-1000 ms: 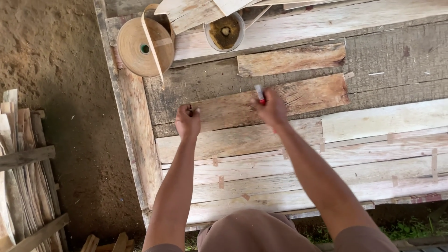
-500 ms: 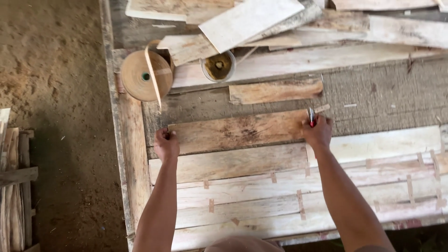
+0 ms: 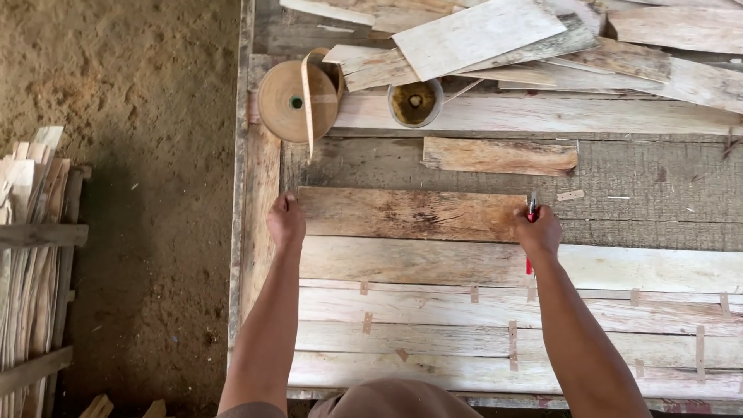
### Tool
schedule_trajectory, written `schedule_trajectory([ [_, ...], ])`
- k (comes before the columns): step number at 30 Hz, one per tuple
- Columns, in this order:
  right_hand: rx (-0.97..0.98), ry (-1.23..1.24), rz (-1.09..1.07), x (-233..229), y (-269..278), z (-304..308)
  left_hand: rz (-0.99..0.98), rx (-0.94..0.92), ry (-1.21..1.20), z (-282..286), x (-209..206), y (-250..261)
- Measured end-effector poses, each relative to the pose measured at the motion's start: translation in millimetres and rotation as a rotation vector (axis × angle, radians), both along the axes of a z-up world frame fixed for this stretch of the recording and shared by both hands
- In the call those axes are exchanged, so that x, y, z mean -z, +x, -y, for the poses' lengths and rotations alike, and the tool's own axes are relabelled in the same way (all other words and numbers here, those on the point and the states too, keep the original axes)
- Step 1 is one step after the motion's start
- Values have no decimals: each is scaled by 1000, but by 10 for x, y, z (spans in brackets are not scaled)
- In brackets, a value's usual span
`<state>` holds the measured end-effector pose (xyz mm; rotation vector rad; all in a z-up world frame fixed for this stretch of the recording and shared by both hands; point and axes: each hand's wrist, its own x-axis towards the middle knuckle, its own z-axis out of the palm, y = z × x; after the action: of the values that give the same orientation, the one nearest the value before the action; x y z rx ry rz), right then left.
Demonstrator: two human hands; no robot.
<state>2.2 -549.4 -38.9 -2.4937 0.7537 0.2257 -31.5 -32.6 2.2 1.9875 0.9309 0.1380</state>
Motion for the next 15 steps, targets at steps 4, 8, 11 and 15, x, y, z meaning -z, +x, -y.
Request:
schedule_trajectory([
  [4, -23, 6, -5, -128, -72, -144, 3, -49, 4, -216, 99, -61],
  [8, -88, -19, 7, -161, -20, -186, -59, -33, 41, -392, 163, -68],
  [11, -121, -2, -22, -233, -159, -308, -81, 138, 293, -554, 592, -179],
  [15, -137, -7, -13, -175, -170, -366, -199, 623, 720, -312, -230, -300],
])
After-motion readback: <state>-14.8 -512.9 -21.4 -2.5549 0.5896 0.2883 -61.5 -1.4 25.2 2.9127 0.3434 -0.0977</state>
